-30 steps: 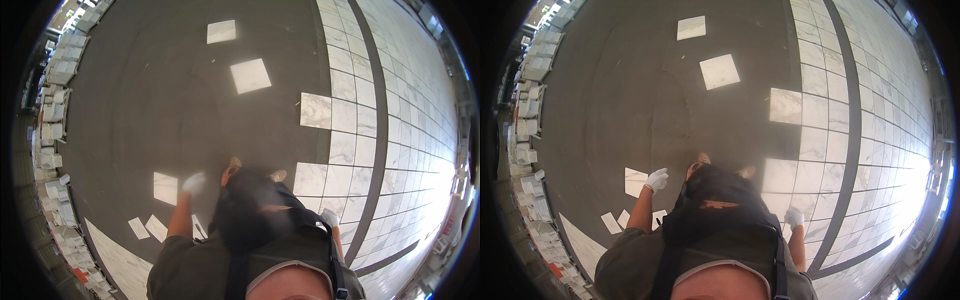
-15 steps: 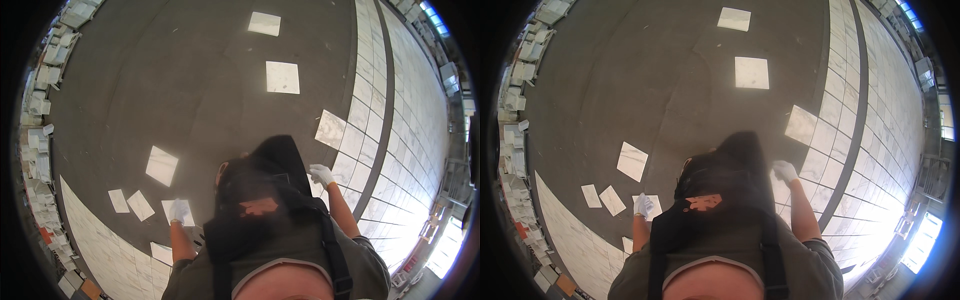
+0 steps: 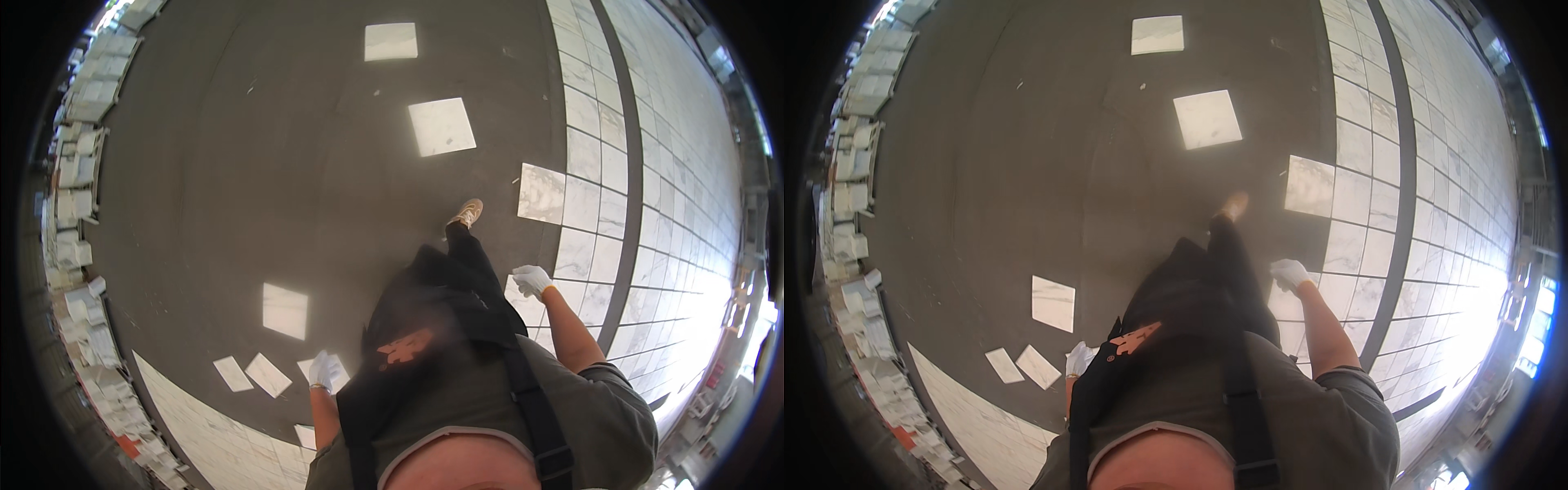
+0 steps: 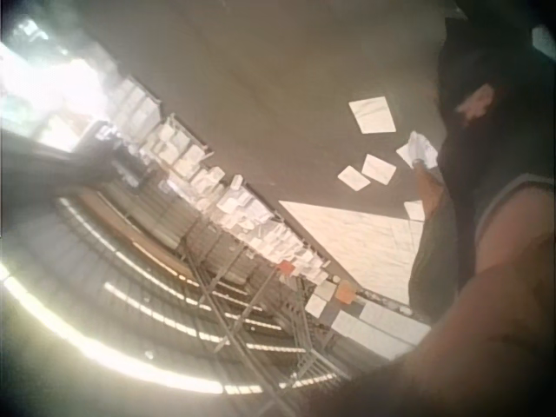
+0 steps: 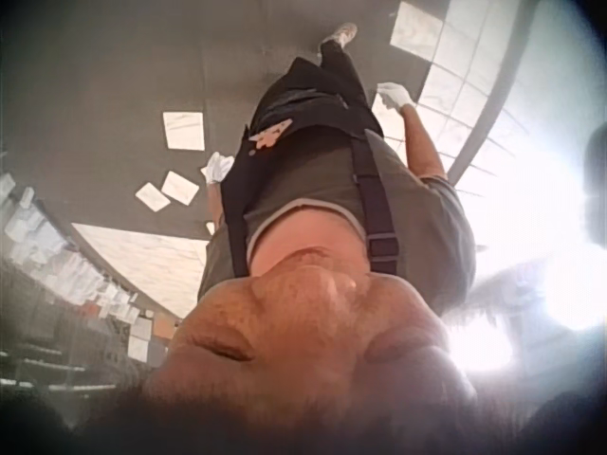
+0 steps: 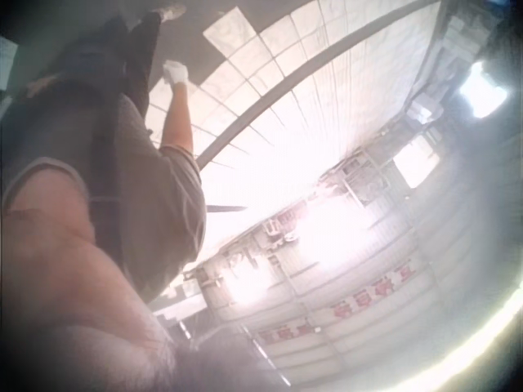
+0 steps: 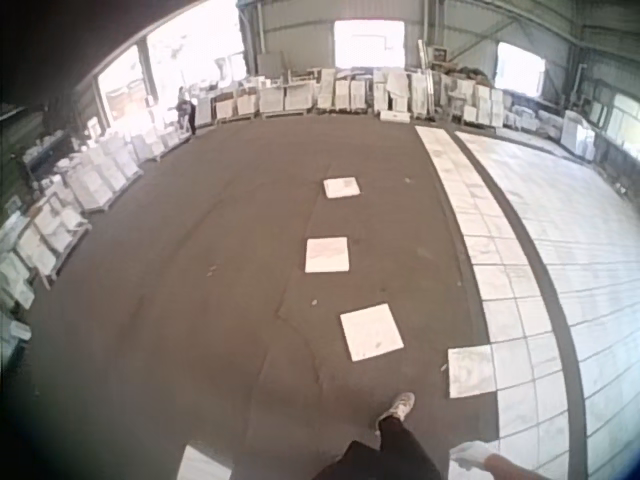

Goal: The person repeatedly picks up square tiles from the floor and places them into a grid pattern on the floor. They adjust the position of each tile to align with adjacent tiles. Another person is also seen placing tiles nearby.

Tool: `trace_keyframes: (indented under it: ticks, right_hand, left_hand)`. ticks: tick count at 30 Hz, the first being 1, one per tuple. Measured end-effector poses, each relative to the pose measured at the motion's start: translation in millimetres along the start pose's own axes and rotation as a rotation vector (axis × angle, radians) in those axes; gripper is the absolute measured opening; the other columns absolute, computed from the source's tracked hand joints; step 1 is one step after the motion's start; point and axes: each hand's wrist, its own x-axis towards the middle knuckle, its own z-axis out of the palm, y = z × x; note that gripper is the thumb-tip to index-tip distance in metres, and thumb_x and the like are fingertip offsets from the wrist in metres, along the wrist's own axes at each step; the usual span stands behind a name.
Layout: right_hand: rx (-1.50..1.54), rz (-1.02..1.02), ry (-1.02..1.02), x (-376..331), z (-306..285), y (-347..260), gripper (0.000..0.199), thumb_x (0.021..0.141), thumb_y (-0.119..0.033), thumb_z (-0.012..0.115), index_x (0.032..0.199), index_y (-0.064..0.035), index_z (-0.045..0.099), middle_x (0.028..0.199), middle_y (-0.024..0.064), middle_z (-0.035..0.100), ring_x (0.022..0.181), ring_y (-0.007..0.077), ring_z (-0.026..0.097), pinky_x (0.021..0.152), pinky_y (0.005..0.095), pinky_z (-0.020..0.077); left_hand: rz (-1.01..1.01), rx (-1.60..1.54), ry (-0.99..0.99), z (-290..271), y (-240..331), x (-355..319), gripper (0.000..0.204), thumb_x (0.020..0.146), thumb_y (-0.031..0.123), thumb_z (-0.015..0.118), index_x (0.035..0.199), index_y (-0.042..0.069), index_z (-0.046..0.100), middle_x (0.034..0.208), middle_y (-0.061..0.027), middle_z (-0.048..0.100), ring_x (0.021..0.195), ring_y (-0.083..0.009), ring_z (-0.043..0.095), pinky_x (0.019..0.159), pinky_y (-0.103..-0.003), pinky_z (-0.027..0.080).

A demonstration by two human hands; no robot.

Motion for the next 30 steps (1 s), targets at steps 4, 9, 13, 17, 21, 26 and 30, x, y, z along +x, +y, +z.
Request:
trace_keyframes:
  ticks: [4, 9, 13, 17, 21, 26, 30]
  right_hand:
    - [-1.296, -0.627, -0.039, 58.7, -51.6, 38.1, 0.019, 0.075, -0.015, 0.075, 0.091, -0.0075, 0.07, 0.08, 0.009, 0.069, 0.07, 0.0278, 0.068, 0.056, 0.0401, 0.0543]
    - [-1.057, -0.515, 0.206, 114.6, -109.4, 35.9, 0.015, 0.073, -0.01, 0.066, 0.085, -0.0008, 0.072, 0.097, 0.0194, 0.072, 0.093, 0.0381, 0.07, 0.076, 0.047, 0.0587]
    - [-0.47, -0.413, 0.306, 128.8, -117.4, 1.6, 0.023, 0.083, -0.013, 0.067, 0.104, -0.0053, 0.073, 0.086, 0.0097, 0.07, 0.071, 0.0251, 0.066, 0.06, 0.0371, 0.0536]
    - [0.554, -0.052, 0.378, 116.2, -96.1, -62.6, 0.027, 0.09, -0.02, 0.069, 0.114, -0.009, 0.072, 0.086, 0.0031, 0.068, 0.068, 0.014, 0.062, 0.056, 0.0292, 0.0486]
    - [0.694, 0.007, 0.395, 103.3, -80.7, -101.4, 0.033, 0.092, -0.029, 0.066, 0.116, -0.0069, 0.071, 0.093, 0.0075, 0.071, 0.079, 0.0202, 0.065, 0.069, 0.0324, 0.0519]
    - [1.142, 0.086, 0.447, 119.7, -67.2, -142.9, 0.034, 0.087, -0.02, 0.072, 0.117, -0.0042, 0.071, 0.092, 0.0057, 0.071, 0.077, 0.0149, 0.062, 0.071, 0.0307, 0.051]
    - [1.065, 0.168, 0.605, 144.0, -61.5, -169.9, 0.038, 0.091, -0.022, 0.07, 0.126, -0.007, 0.067, 0.087, 0.0001, 0.067, 0.068, 0.01, 0.055, 0.059, 0.0264, 0.0462]
  left_hand:
    - [0.323, 0.584, -0.043, 8.0, 91.3, 51.1, 0.022, 0.093, 0.018, 0.06, 0.114, 0.013, 0.062, 0.091, -0.0049, 0.065, 0.075, -0.0194, 0.061, 0.059, -0.036, 0.05]
    - [0.407, 0.712, -0.162, 87.5, 258.1, 86.8, 0.017, 0.089, 0.016, 0.063, 0.106, 0.012, 0.065, 0.087, -0.0068, 0.064, 0.078, -0.0237, 0.062, 0.067, -0.038, 0.052]
    - [0.135, 0.323, -0.366, 183.4, 422.6, 108.7, 0.031, 0.089, 0.02, 0.066, 0.117, 0.007, 0.063, 0.084, -0.0047, 0.063, 0.076, -0.021, 0.062, 0.066, -0.035, 0.052]
    - [0.193, 0.391, -0.507, 271.2, 549.3, 118.7, 0.044, 0.092, 0.022, 0.067, 0.131, 0.003, 0.058, 0.086, -0.0029, 0.061, 0.074, -0.0165, 0.06, 0.066, -0.031, 0.051]
    - [0.163, 0.544, -0.439, 347.3, 633.7, 120.6, 0.061, 0.096, 0.025, 0.064, 0.149, 0.002, 0.042, 0.112, -0.0127, 0.063, 0.091, -0.0226, 0.063, 0.078, -0.036, 0.054]
    - [0.086, 0.66, -0.485, 427.1, 716.4, 163.5, 0.065, 0.098, 0.027, 0.061, 0.154, 0.005, 0.035, 0.138, -0.0222, 0.055, 0.119, -0.037, 0.059, 0.098, -0.047, 0.05]
    - [-0.015, 0.529, -0.654, 482.6, 768.1, 259.7, 0.051, 0.101, 0.024, 0.059, 0.148, 0.008, 0.043, 0.117, -0.0138, 0.063, 0.101, -0.0296, 0.065, 0.083, -0.044, 0.056]
